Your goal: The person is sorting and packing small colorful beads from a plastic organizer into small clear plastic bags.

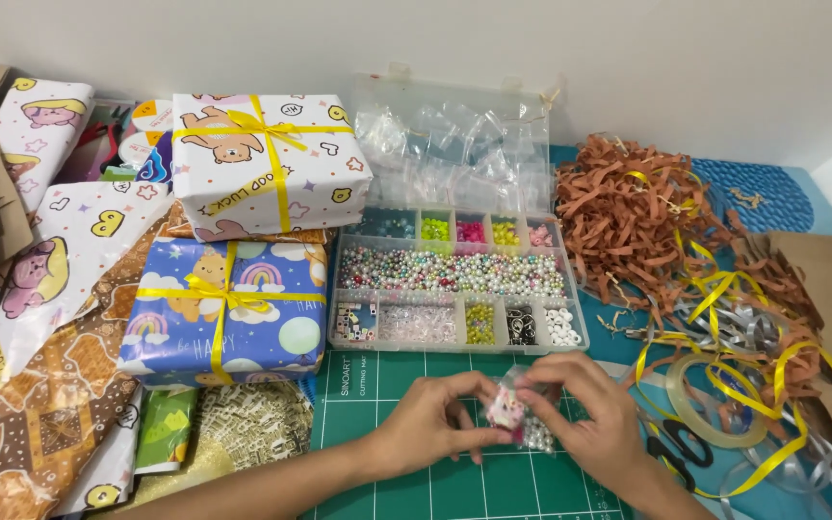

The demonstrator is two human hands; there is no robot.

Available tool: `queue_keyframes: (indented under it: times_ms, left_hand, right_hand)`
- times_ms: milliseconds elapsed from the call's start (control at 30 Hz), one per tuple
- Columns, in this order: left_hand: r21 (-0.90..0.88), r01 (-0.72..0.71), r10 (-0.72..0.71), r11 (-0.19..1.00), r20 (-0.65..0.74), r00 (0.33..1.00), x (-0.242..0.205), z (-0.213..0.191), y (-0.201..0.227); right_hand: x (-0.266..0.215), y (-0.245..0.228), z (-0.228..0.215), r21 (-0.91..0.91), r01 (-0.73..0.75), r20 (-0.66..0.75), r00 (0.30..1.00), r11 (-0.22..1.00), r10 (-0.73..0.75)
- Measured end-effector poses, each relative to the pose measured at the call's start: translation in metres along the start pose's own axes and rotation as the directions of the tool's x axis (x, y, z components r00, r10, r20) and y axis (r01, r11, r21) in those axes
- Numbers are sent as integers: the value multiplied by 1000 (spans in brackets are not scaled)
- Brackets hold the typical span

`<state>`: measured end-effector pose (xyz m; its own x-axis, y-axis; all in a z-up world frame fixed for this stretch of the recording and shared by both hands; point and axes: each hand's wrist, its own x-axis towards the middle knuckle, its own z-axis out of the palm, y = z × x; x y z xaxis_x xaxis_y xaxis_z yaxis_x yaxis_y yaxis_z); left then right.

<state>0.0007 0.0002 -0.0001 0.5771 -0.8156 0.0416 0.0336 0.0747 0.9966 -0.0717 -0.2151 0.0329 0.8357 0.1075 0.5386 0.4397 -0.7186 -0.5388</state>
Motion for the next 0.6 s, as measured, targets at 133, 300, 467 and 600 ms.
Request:
queue_keyframes:
  times_ms: [133,300,467,600]
  left_hand:
    - [6,-3,3,1000,-19,1000,7,-4,7]
    - [-13,12,-13,1000,-51,999,1,1,2]
    - [9,-67,68,998,-50,996,0,0,0]
    - [27,-68,70,997,-71,995,-1,0,12]
  right_hand:
    - [9,0,-3,79,-127,-67,989,989,133]
    - [6,-5,-6,57,-30,-93,995,998,35]
    - [1,5,-2,43,20,-94,995,999,-16]
    - [5,2,-5,94,-87,-102,990,992,96]
